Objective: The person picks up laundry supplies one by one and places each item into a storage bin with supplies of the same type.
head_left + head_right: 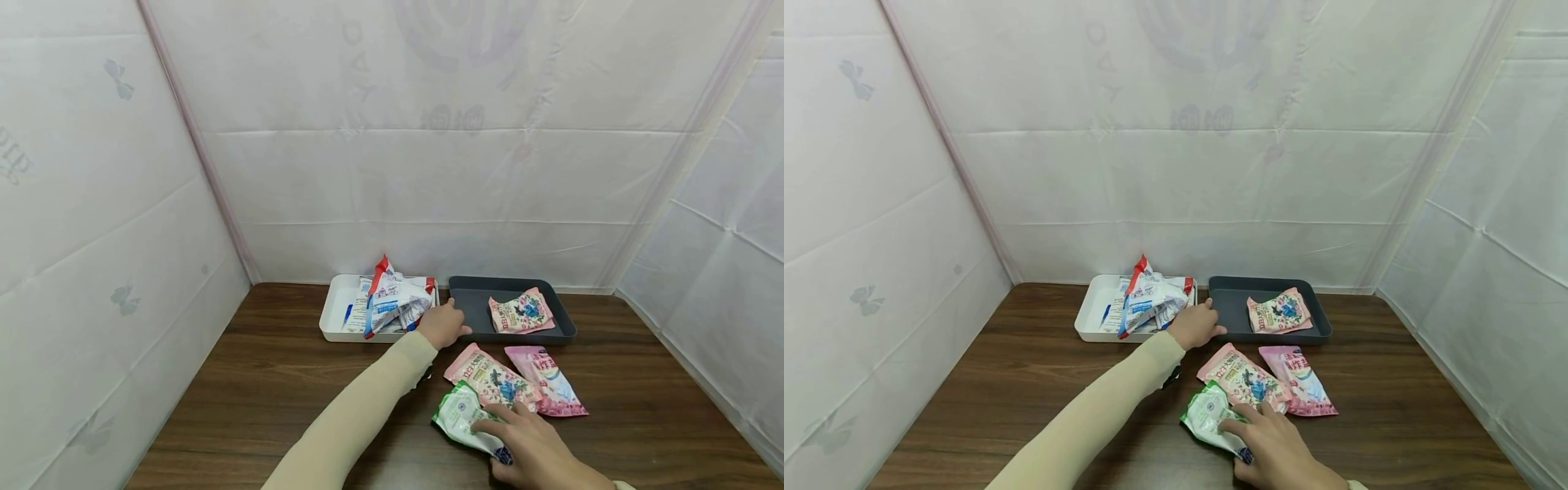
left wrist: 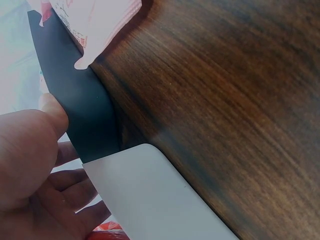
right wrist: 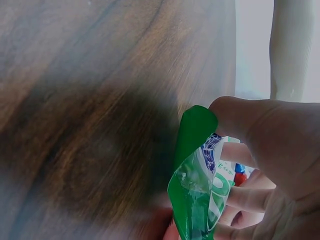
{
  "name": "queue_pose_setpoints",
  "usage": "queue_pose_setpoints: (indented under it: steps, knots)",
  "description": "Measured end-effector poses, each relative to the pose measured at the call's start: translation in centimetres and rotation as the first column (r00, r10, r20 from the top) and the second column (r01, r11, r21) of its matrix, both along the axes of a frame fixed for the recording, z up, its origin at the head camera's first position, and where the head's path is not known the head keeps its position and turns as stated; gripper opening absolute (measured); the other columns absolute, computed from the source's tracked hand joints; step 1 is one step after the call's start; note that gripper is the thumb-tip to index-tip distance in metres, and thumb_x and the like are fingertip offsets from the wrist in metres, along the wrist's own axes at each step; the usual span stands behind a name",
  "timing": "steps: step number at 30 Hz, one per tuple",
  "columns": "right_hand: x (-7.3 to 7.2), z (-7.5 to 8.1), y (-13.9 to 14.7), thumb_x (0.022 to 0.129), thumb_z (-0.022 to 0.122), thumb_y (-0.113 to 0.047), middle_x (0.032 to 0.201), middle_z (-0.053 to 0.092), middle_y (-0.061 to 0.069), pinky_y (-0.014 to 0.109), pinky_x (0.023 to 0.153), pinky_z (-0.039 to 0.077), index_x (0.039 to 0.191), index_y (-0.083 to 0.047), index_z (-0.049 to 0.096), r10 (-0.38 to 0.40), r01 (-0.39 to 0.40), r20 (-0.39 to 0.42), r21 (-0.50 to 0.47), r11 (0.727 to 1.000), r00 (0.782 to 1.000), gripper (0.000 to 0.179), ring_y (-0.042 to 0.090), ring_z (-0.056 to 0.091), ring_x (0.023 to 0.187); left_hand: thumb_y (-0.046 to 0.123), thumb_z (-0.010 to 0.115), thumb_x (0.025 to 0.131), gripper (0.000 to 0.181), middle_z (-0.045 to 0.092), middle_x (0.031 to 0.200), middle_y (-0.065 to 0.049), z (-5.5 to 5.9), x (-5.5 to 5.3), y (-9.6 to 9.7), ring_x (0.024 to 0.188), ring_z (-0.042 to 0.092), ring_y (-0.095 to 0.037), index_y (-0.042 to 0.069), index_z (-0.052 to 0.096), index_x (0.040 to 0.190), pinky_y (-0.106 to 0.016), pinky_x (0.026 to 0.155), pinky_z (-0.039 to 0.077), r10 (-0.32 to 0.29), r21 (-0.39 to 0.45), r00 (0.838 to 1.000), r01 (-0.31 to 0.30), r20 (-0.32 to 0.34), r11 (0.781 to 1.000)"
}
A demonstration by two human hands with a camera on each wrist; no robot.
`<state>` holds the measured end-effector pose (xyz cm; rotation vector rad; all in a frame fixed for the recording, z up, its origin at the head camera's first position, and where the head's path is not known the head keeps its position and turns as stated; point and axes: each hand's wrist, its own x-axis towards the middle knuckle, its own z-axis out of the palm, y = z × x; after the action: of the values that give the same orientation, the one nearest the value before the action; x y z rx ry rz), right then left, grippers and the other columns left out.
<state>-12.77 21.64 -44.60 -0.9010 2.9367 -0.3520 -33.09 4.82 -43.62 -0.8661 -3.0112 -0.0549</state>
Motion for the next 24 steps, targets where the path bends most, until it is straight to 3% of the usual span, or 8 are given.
queue_pose_setpoints:
  steps: [8, 14, 24]
  knots:
    - [0.0, 0.1, 0.5, 0.073, 0.086, -0.029, 0.132, 0.065, 0.000, 0.041, 0.070, 0.052, 0.115, -0.036, 0.073, 0.007, -0.004, -0.108, 0.022, 1.000, 0.994, 0.044, 0.023, 0.059, 0.101, 0.046, 0.057, 0.105, 0.041, 0.051, 0.152, -0.017, 0.1, 0.1, 0.0, 0.112, 0.070, -0.024, 0.014, 0.077, 0.119, -0.035, 0.081, 0.059, 0.011, -0.006, 1.000, -0.011, 0.017, 1.000]
    - [0.0, 0.4, 1.1, 0.075, 0.084, -0.029, 0.126, 0.066, -0.001, 0.038, 0.070, 0.051, 0.116, -0.034, 0.074, 0.003, 0.001, -0.122, 0.032, 0.999, 0.993, 0.042, 0.019, 0.057, 0.097, 0.047, 0.056, 0.104, 0.041, 0.052, 0.152, -0.017, 0.2, 0.2, 0.0, 0.112, 0.070, -0.023, 0.014, 0.078, 0.118, -0.035, 0.080, 0.059, 0.016, -0.007, 1.000, -0.016, 0.016, 1.000]
    - [-0.3, 1.2, 1.9, 0.076, 0.085, -0.028, 0.121, 0.068, -0.001, 0.045, 0.078, 0.053, 0.114, -0.028, 0.078, -0.006, 0.016, -0.175, 0.054, 0.998, 0.985, 0.038, 0.018, 0.058, 0.098, 0.045, 0.057, 0.105, 0.040, 0.052, 0.152, -0.017, 0.3, 0.2, 0.0, 0.111, 0.070, -0.024, 0.014, 0.078, 0.117, -0.035, 0.079, 0.060, 0.006, 0.004, 1.000, -0.006, 0.026, 1.000]
